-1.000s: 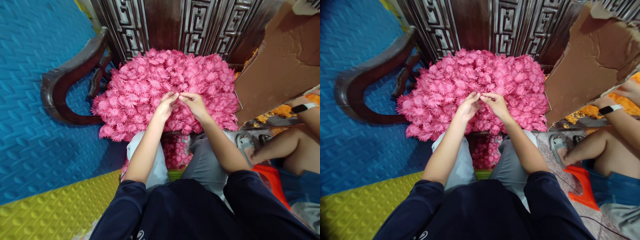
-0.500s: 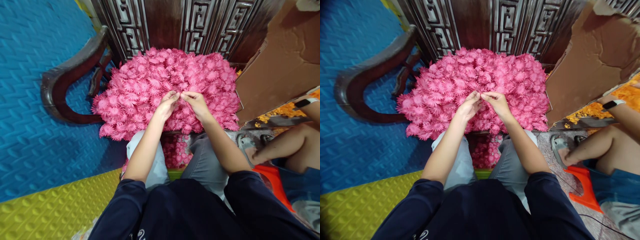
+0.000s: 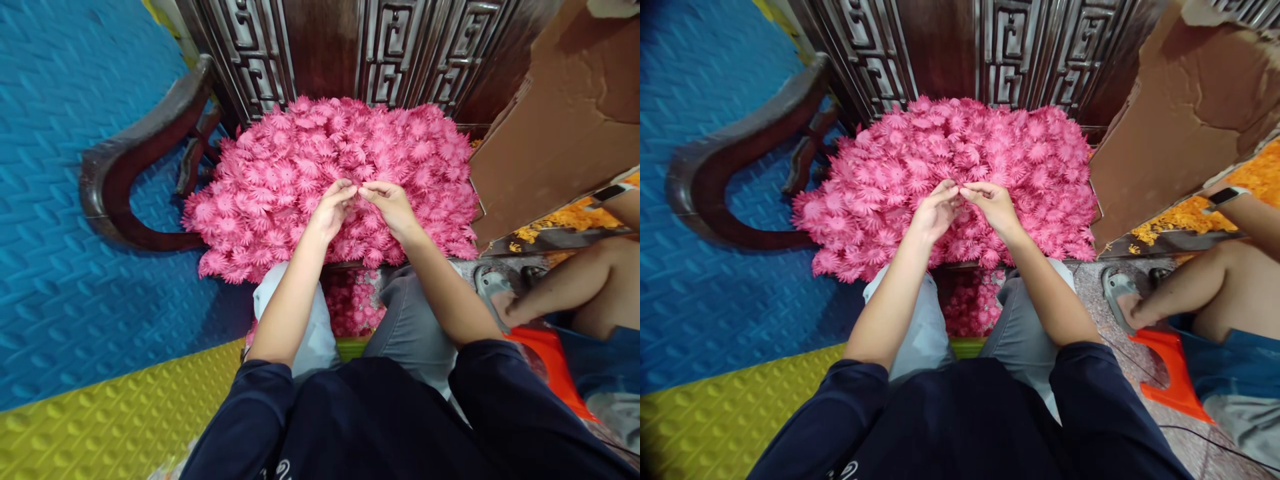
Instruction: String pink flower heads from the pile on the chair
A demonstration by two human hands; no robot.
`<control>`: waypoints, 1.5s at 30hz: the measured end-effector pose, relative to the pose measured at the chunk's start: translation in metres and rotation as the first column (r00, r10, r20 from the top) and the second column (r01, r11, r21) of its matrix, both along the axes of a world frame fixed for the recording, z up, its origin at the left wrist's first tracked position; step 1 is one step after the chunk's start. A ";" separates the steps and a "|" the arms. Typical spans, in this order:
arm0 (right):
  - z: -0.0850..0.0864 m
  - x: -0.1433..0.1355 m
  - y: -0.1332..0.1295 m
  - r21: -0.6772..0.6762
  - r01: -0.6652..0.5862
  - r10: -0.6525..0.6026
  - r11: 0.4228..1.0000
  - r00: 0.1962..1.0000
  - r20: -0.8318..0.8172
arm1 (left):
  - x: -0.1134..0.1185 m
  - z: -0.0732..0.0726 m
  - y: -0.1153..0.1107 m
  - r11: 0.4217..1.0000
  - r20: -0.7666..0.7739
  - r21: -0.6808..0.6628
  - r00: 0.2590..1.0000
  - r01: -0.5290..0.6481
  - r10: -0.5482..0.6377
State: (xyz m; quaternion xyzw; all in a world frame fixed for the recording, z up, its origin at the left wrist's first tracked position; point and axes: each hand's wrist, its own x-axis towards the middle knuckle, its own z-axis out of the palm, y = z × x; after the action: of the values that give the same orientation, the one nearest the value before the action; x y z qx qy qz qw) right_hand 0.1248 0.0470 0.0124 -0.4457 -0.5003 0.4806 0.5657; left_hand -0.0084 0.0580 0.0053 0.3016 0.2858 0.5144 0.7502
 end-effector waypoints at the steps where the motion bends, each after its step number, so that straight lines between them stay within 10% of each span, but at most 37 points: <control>1: 0.000 0.000 0.000 -0.005 0.002 -0.002 1.000 1.000 -0.002 | 0.000 0.000 0.000 1.000 0.009 0.002 1.000 -0.008 0.008; 15: -0.001 -0.001 -0.002 0.109 0.183 -0.198 0.977 0.969 0.151 | 0.003 -0.001 0.000 0.997 -0.025 -0.069 0.999 -0.027 0.025; 35: -0.002 -0.001 -0.002 0.049 0.050 -0.050 0.998 0.999 0.008 | 0.002 0.003 -0.002 0.998 -0.081 0.042 0.995 -0.052 0.055; 45: -0.004 -0.002 -0.004 0.070 0.188 -0.196 0.980 0.971 0.140 | 0.006 0.001 0.000 0.991 -0.120 0.069 0.985 -0.118 0.125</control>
State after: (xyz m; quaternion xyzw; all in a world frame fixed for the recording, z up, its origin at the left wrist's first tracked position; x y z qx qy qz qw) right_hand 0.1225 0.0435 0.0079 -0.5101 -0.5083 0.3755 0.5835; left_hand -0.0028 0.0581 0.0063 0.3379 0.3335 0.5481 0.6886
